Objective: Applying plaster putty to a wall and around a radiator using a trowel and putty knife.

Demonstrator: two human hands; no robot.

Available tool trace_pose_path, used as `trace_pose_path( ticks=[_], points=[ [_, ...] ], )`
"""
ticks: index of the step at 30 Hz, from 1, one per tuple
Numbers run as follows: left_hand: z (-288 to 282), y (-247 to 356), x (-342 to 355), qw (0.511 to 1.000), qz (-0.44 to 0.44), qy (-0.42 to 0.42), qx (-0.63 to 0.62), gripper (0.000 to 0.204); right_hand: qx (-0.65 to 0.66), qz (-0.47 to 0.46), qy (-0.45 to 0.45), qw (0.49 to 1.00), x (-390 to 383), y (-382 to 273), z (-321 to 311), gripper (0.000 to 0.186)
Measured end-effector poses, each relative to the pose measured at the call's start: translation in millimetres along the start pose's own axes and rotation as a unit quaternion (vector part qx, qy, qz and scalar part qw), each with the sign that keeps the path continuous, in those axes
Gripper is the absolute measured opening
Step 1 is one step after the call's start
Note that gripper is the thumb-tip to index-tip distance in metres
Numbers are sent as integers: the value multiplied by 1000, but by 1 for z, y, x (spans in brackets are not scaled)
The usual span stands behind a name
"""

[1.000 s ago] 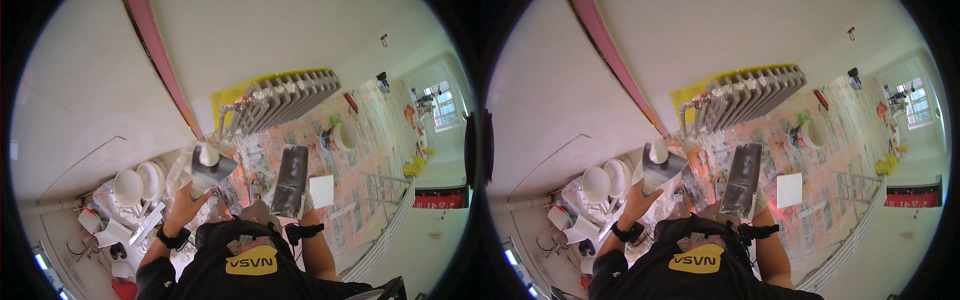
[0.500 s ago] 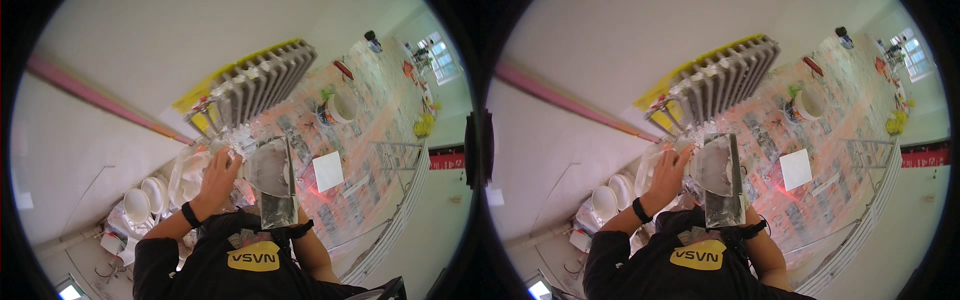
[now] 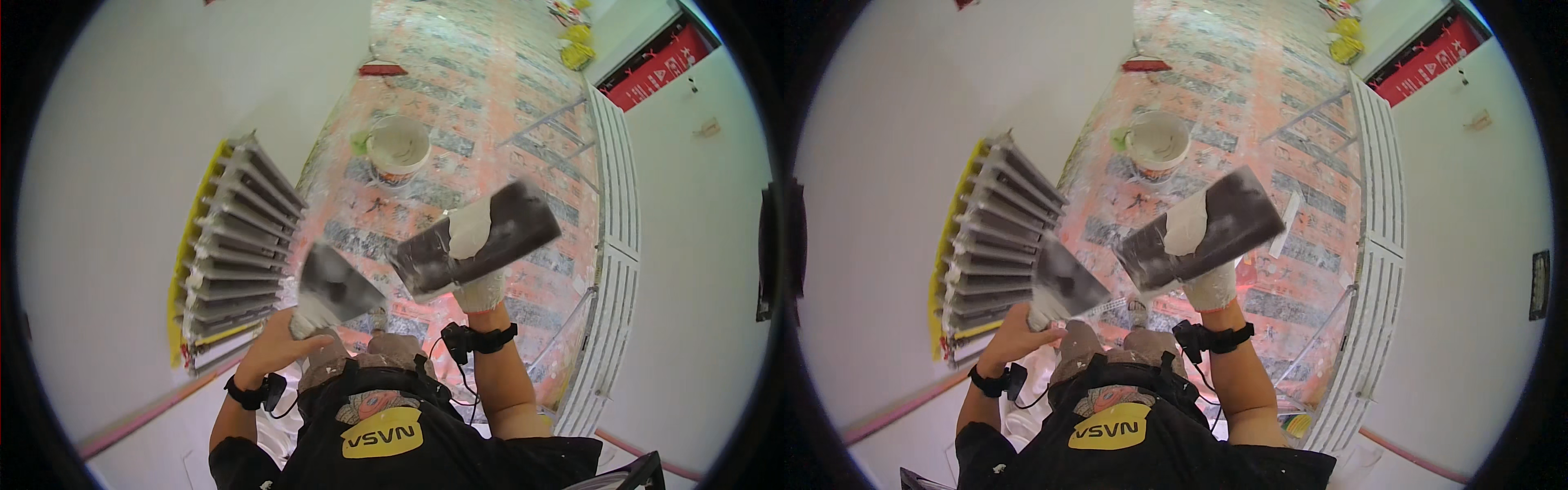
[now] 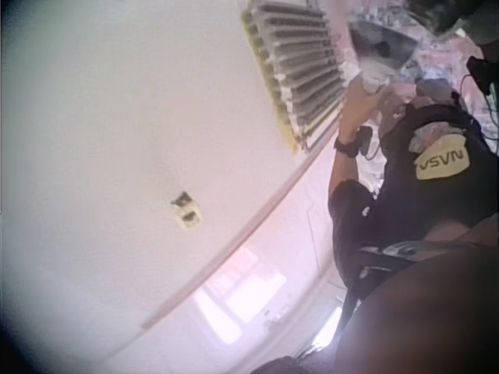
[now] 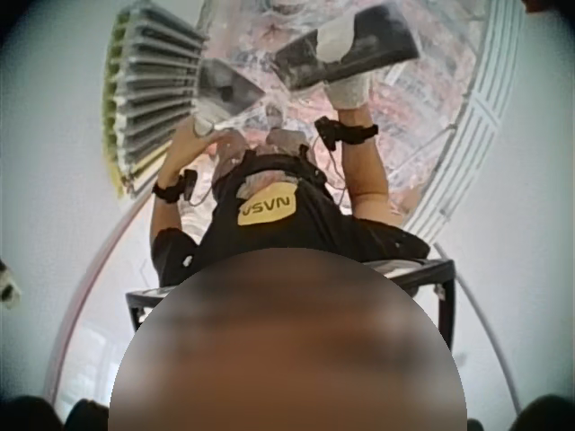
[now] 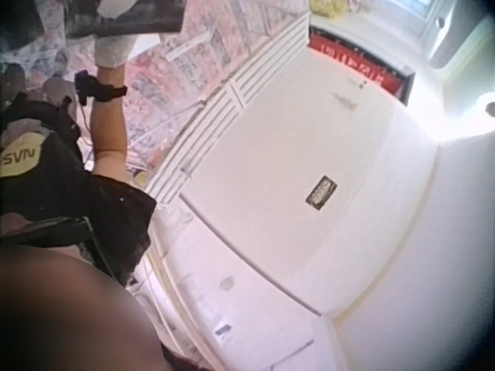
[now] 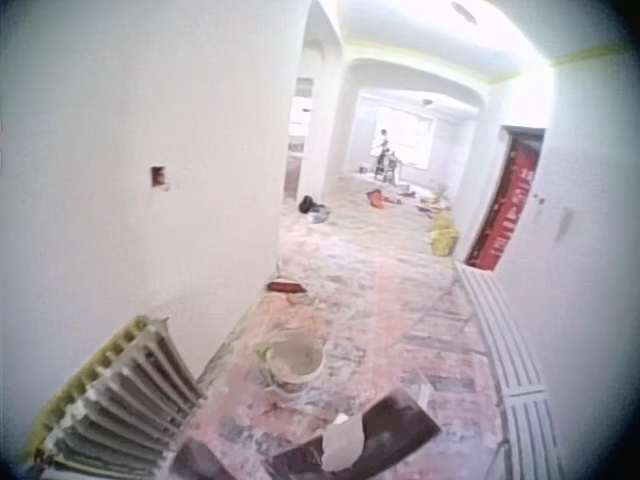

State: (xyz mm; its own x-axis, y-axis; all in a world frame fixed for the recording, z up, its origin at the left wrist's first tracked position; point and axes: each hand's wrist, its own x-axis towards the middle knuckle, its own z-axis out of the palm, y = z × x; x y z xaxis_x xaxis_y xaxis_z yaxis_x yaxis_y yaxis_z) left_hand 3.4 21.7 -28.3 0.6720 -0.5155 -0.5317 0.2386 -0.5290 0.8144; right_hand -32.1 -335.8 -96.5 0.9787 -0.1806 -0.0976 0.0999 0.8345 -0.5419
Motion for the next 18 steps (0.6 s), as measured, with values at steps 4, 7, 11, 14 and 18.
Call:
trace_pose_path(
  ticks=[4, 7, 11, 14, 18],
  points=[
    [9, 53, 86, 993, 36, -115, -2, 45, -221, -20, 15, 975, 38, 1, 13, 27],
    [-11, 74, 153, 978, 88, -187, 7, 44, -484, -17, 19, 875, 72, -24, 1, 12],
    [-43, 62, 274, 989, 84, -69, 96, 44, -507, 71, 242, 824, 88, -46, -91, 16],
    [-63, 45, 403, 973, 90, 25, 212, 44, -394, 87, 400, 823, 95, -58, -144, 16],
    [-69, 3, 590, 940, 69, 35, 331, 43, -379, 104, 501, 771, 135, -65, -174, 15]
  ],
)
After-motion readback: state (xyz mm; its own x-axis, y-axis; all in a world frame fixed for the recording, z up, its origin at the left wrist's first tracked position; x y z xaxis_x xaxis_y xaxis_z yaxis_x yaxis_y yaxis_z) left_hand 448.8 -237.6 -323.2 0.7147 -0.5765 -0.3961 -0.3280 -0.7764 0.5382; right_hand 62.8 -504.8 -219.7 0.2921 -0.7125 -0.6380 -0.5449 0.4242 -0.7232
